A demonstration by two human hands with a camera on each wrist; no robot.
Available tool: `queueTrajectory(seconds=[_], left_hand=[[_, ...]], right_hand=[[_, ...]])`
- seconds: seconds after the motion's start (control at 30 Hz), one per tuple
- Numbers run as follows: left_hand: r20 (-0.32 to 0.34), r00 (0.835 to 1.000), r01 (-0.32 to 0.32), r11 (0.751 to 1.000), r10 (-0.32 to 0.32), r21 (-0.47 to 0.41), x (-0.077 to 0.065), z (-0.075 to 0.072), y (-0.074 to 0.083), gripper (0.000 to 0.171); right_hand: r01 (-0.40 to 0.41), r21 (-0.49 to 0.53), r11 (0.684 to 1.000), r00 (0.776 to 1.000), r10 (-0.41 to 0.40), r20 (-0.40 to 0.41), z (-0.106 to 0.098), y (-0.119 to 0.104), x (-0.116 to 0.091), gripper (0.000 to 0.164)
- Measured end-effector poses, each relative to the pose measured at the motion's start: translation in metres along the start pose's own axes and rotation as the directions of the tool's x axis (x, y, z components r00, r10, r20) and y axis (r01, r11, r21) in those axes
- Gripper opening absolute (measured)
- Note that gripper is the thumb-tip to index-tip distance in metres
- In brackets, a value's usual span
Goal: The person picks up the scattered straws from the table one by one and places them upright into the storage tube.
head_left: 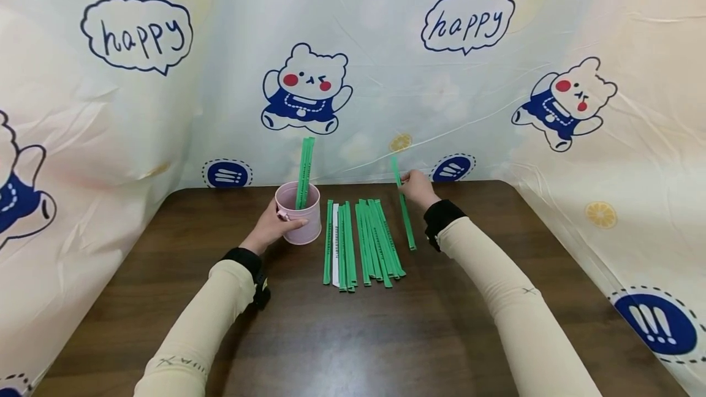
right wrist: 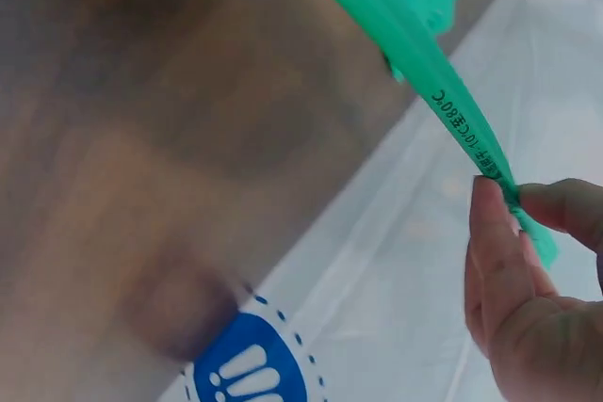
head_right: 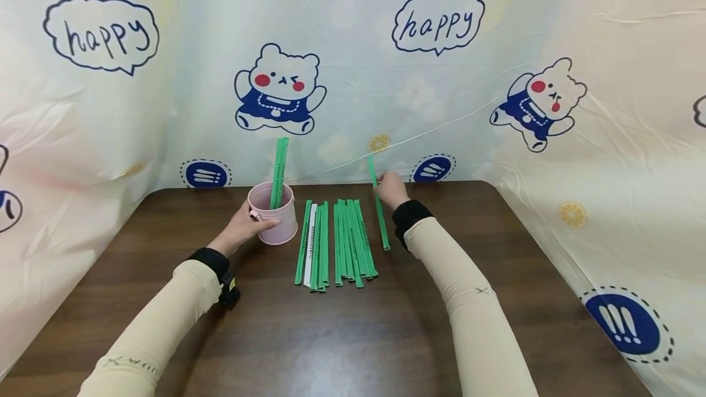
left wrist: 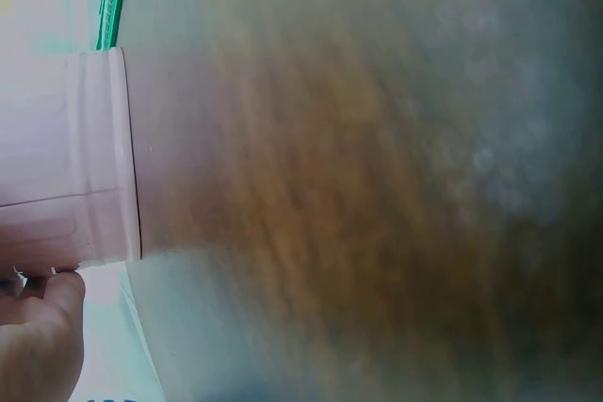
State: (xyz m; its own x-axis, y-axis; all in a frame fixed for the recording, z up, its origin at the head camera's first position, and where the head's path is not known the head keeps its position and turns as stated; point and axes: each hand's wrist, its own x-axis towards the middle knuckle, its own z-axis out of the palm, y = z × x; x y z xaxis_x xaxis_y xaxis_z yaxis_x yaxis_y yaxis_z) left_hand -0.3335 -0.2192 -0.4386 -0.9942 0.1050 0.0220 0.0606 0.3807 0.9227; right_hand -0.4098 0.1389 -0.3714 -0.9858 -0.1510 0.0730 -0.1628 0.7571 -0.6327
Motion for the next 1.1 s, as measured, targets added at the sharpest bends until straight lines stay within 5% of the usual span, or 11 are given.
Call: queueTrajectory(seconds=[0.47, 1.1], left_hand=[[0.01, 1.0, 0.015, 1.0, -0.015, -0.015, 0.001, -0.001, -0.003, 0.097], [0.019, 1.0, 0.014, 0.999, -0.013, -0.03, -0.001, -0.003, 0.001, 0.098]], right_hand=[[0.054, 0.303, 0.951, 0.986, -0.003, -0.166, -0.038, -0.04, 0.009, 0.041], [0.228, 0.489, 0.842, 0.932, -0.042, -0.361, -0.046, -0.118, 0.017, 0.039]])
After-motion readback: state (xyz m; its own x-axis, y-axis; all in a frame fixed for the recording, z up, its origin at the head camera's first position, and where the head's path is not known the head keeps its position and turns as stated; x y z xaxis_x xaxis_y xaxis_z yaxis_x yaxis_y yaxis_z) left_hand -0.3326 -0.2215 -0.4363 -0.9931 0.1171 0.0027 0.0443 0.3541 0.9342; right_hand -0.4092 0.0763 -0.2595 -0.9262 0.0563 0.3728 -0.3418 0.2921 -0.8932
